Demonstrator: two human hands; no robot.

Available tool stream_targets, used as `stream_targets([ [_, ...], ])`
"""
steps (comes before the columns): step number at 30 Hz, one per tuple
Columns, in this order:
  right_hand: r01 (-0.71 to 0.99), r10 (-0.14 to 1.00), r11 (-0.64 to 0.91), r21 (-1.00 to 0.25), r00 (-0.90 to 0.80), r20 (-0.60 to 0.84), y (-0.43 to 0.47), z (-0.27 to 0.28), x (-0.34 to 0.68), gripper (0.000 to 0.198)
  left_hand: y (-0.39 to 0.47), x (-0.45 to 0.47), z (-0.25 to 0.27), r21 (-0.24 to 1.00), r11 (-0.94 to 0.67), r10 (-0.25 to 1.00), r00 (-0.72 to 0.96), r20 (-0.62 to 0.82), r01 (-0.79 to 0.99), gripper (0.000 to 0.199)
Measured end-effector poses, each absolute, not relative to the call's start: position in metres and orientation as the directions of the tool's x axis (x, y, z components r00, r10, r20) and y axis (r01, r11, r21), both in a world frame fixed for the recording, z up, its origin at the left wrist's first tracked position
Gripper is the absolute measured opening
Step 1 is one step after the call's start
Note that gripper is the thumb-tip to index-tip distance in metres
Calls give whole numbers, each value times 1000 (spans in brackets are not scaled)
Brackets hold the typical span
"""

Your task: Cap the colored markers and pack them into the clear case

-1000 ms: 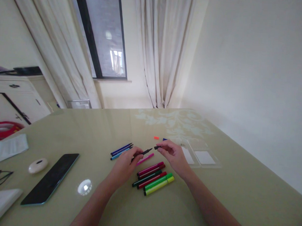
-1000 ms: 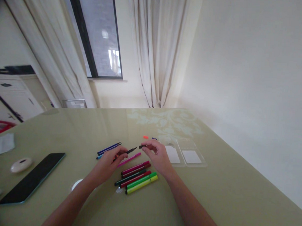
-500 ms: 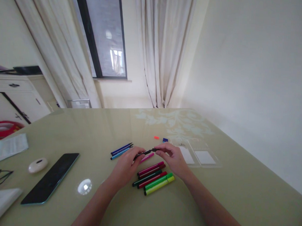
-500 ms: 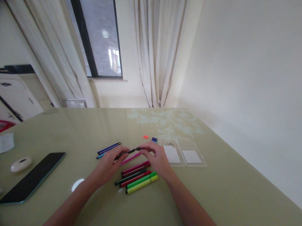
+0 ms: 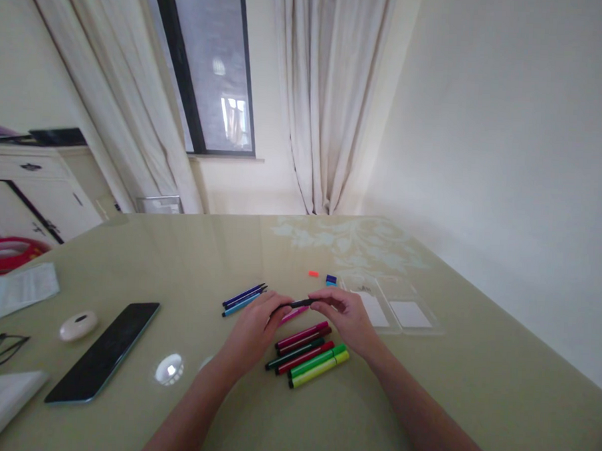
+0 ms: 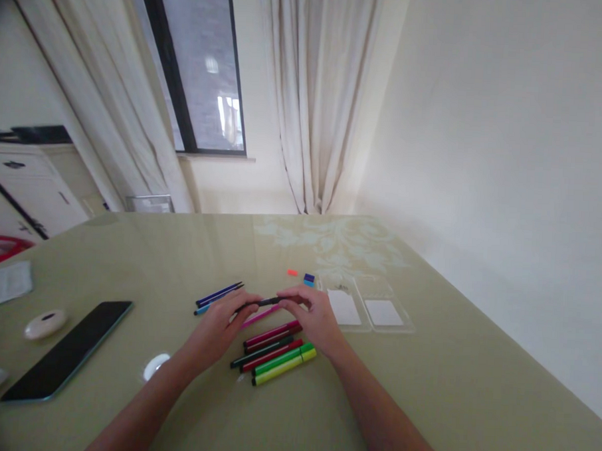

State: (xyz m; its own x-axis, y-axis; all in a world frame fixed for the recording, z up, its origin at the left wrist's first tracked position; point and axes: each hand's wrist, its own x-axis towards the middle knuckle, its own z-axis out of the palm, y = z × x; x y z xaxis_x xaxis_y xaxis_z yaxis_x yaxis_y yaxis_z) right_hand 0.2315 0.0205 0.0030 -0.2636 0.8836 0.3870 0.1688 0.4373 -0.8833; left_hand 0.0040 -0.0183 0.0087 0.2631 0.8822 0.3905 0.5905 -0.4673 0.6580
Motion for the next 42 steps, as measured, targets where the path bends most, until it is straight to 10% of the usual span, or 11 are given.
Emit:
stream_targets([
  [20,232,903,368,-900,-319,287,23,0,233,19,-19,16,0,682,-415,910,256,328,603,20],
  [26,647,883,411,-642,-106,458,42,-5,255,29,-15,12,-8,545,-318,947,229,226,776,19],
  [33,931,905,314,-185,-234,356,45,-17,261,28,-18,16,-13,602,-389,914,371,161,697,24],
  [42,926,876,355,-126,-283,391,40,-16,255,21,-5,-24,-3,481,-144,961,7,277,865,20],
])
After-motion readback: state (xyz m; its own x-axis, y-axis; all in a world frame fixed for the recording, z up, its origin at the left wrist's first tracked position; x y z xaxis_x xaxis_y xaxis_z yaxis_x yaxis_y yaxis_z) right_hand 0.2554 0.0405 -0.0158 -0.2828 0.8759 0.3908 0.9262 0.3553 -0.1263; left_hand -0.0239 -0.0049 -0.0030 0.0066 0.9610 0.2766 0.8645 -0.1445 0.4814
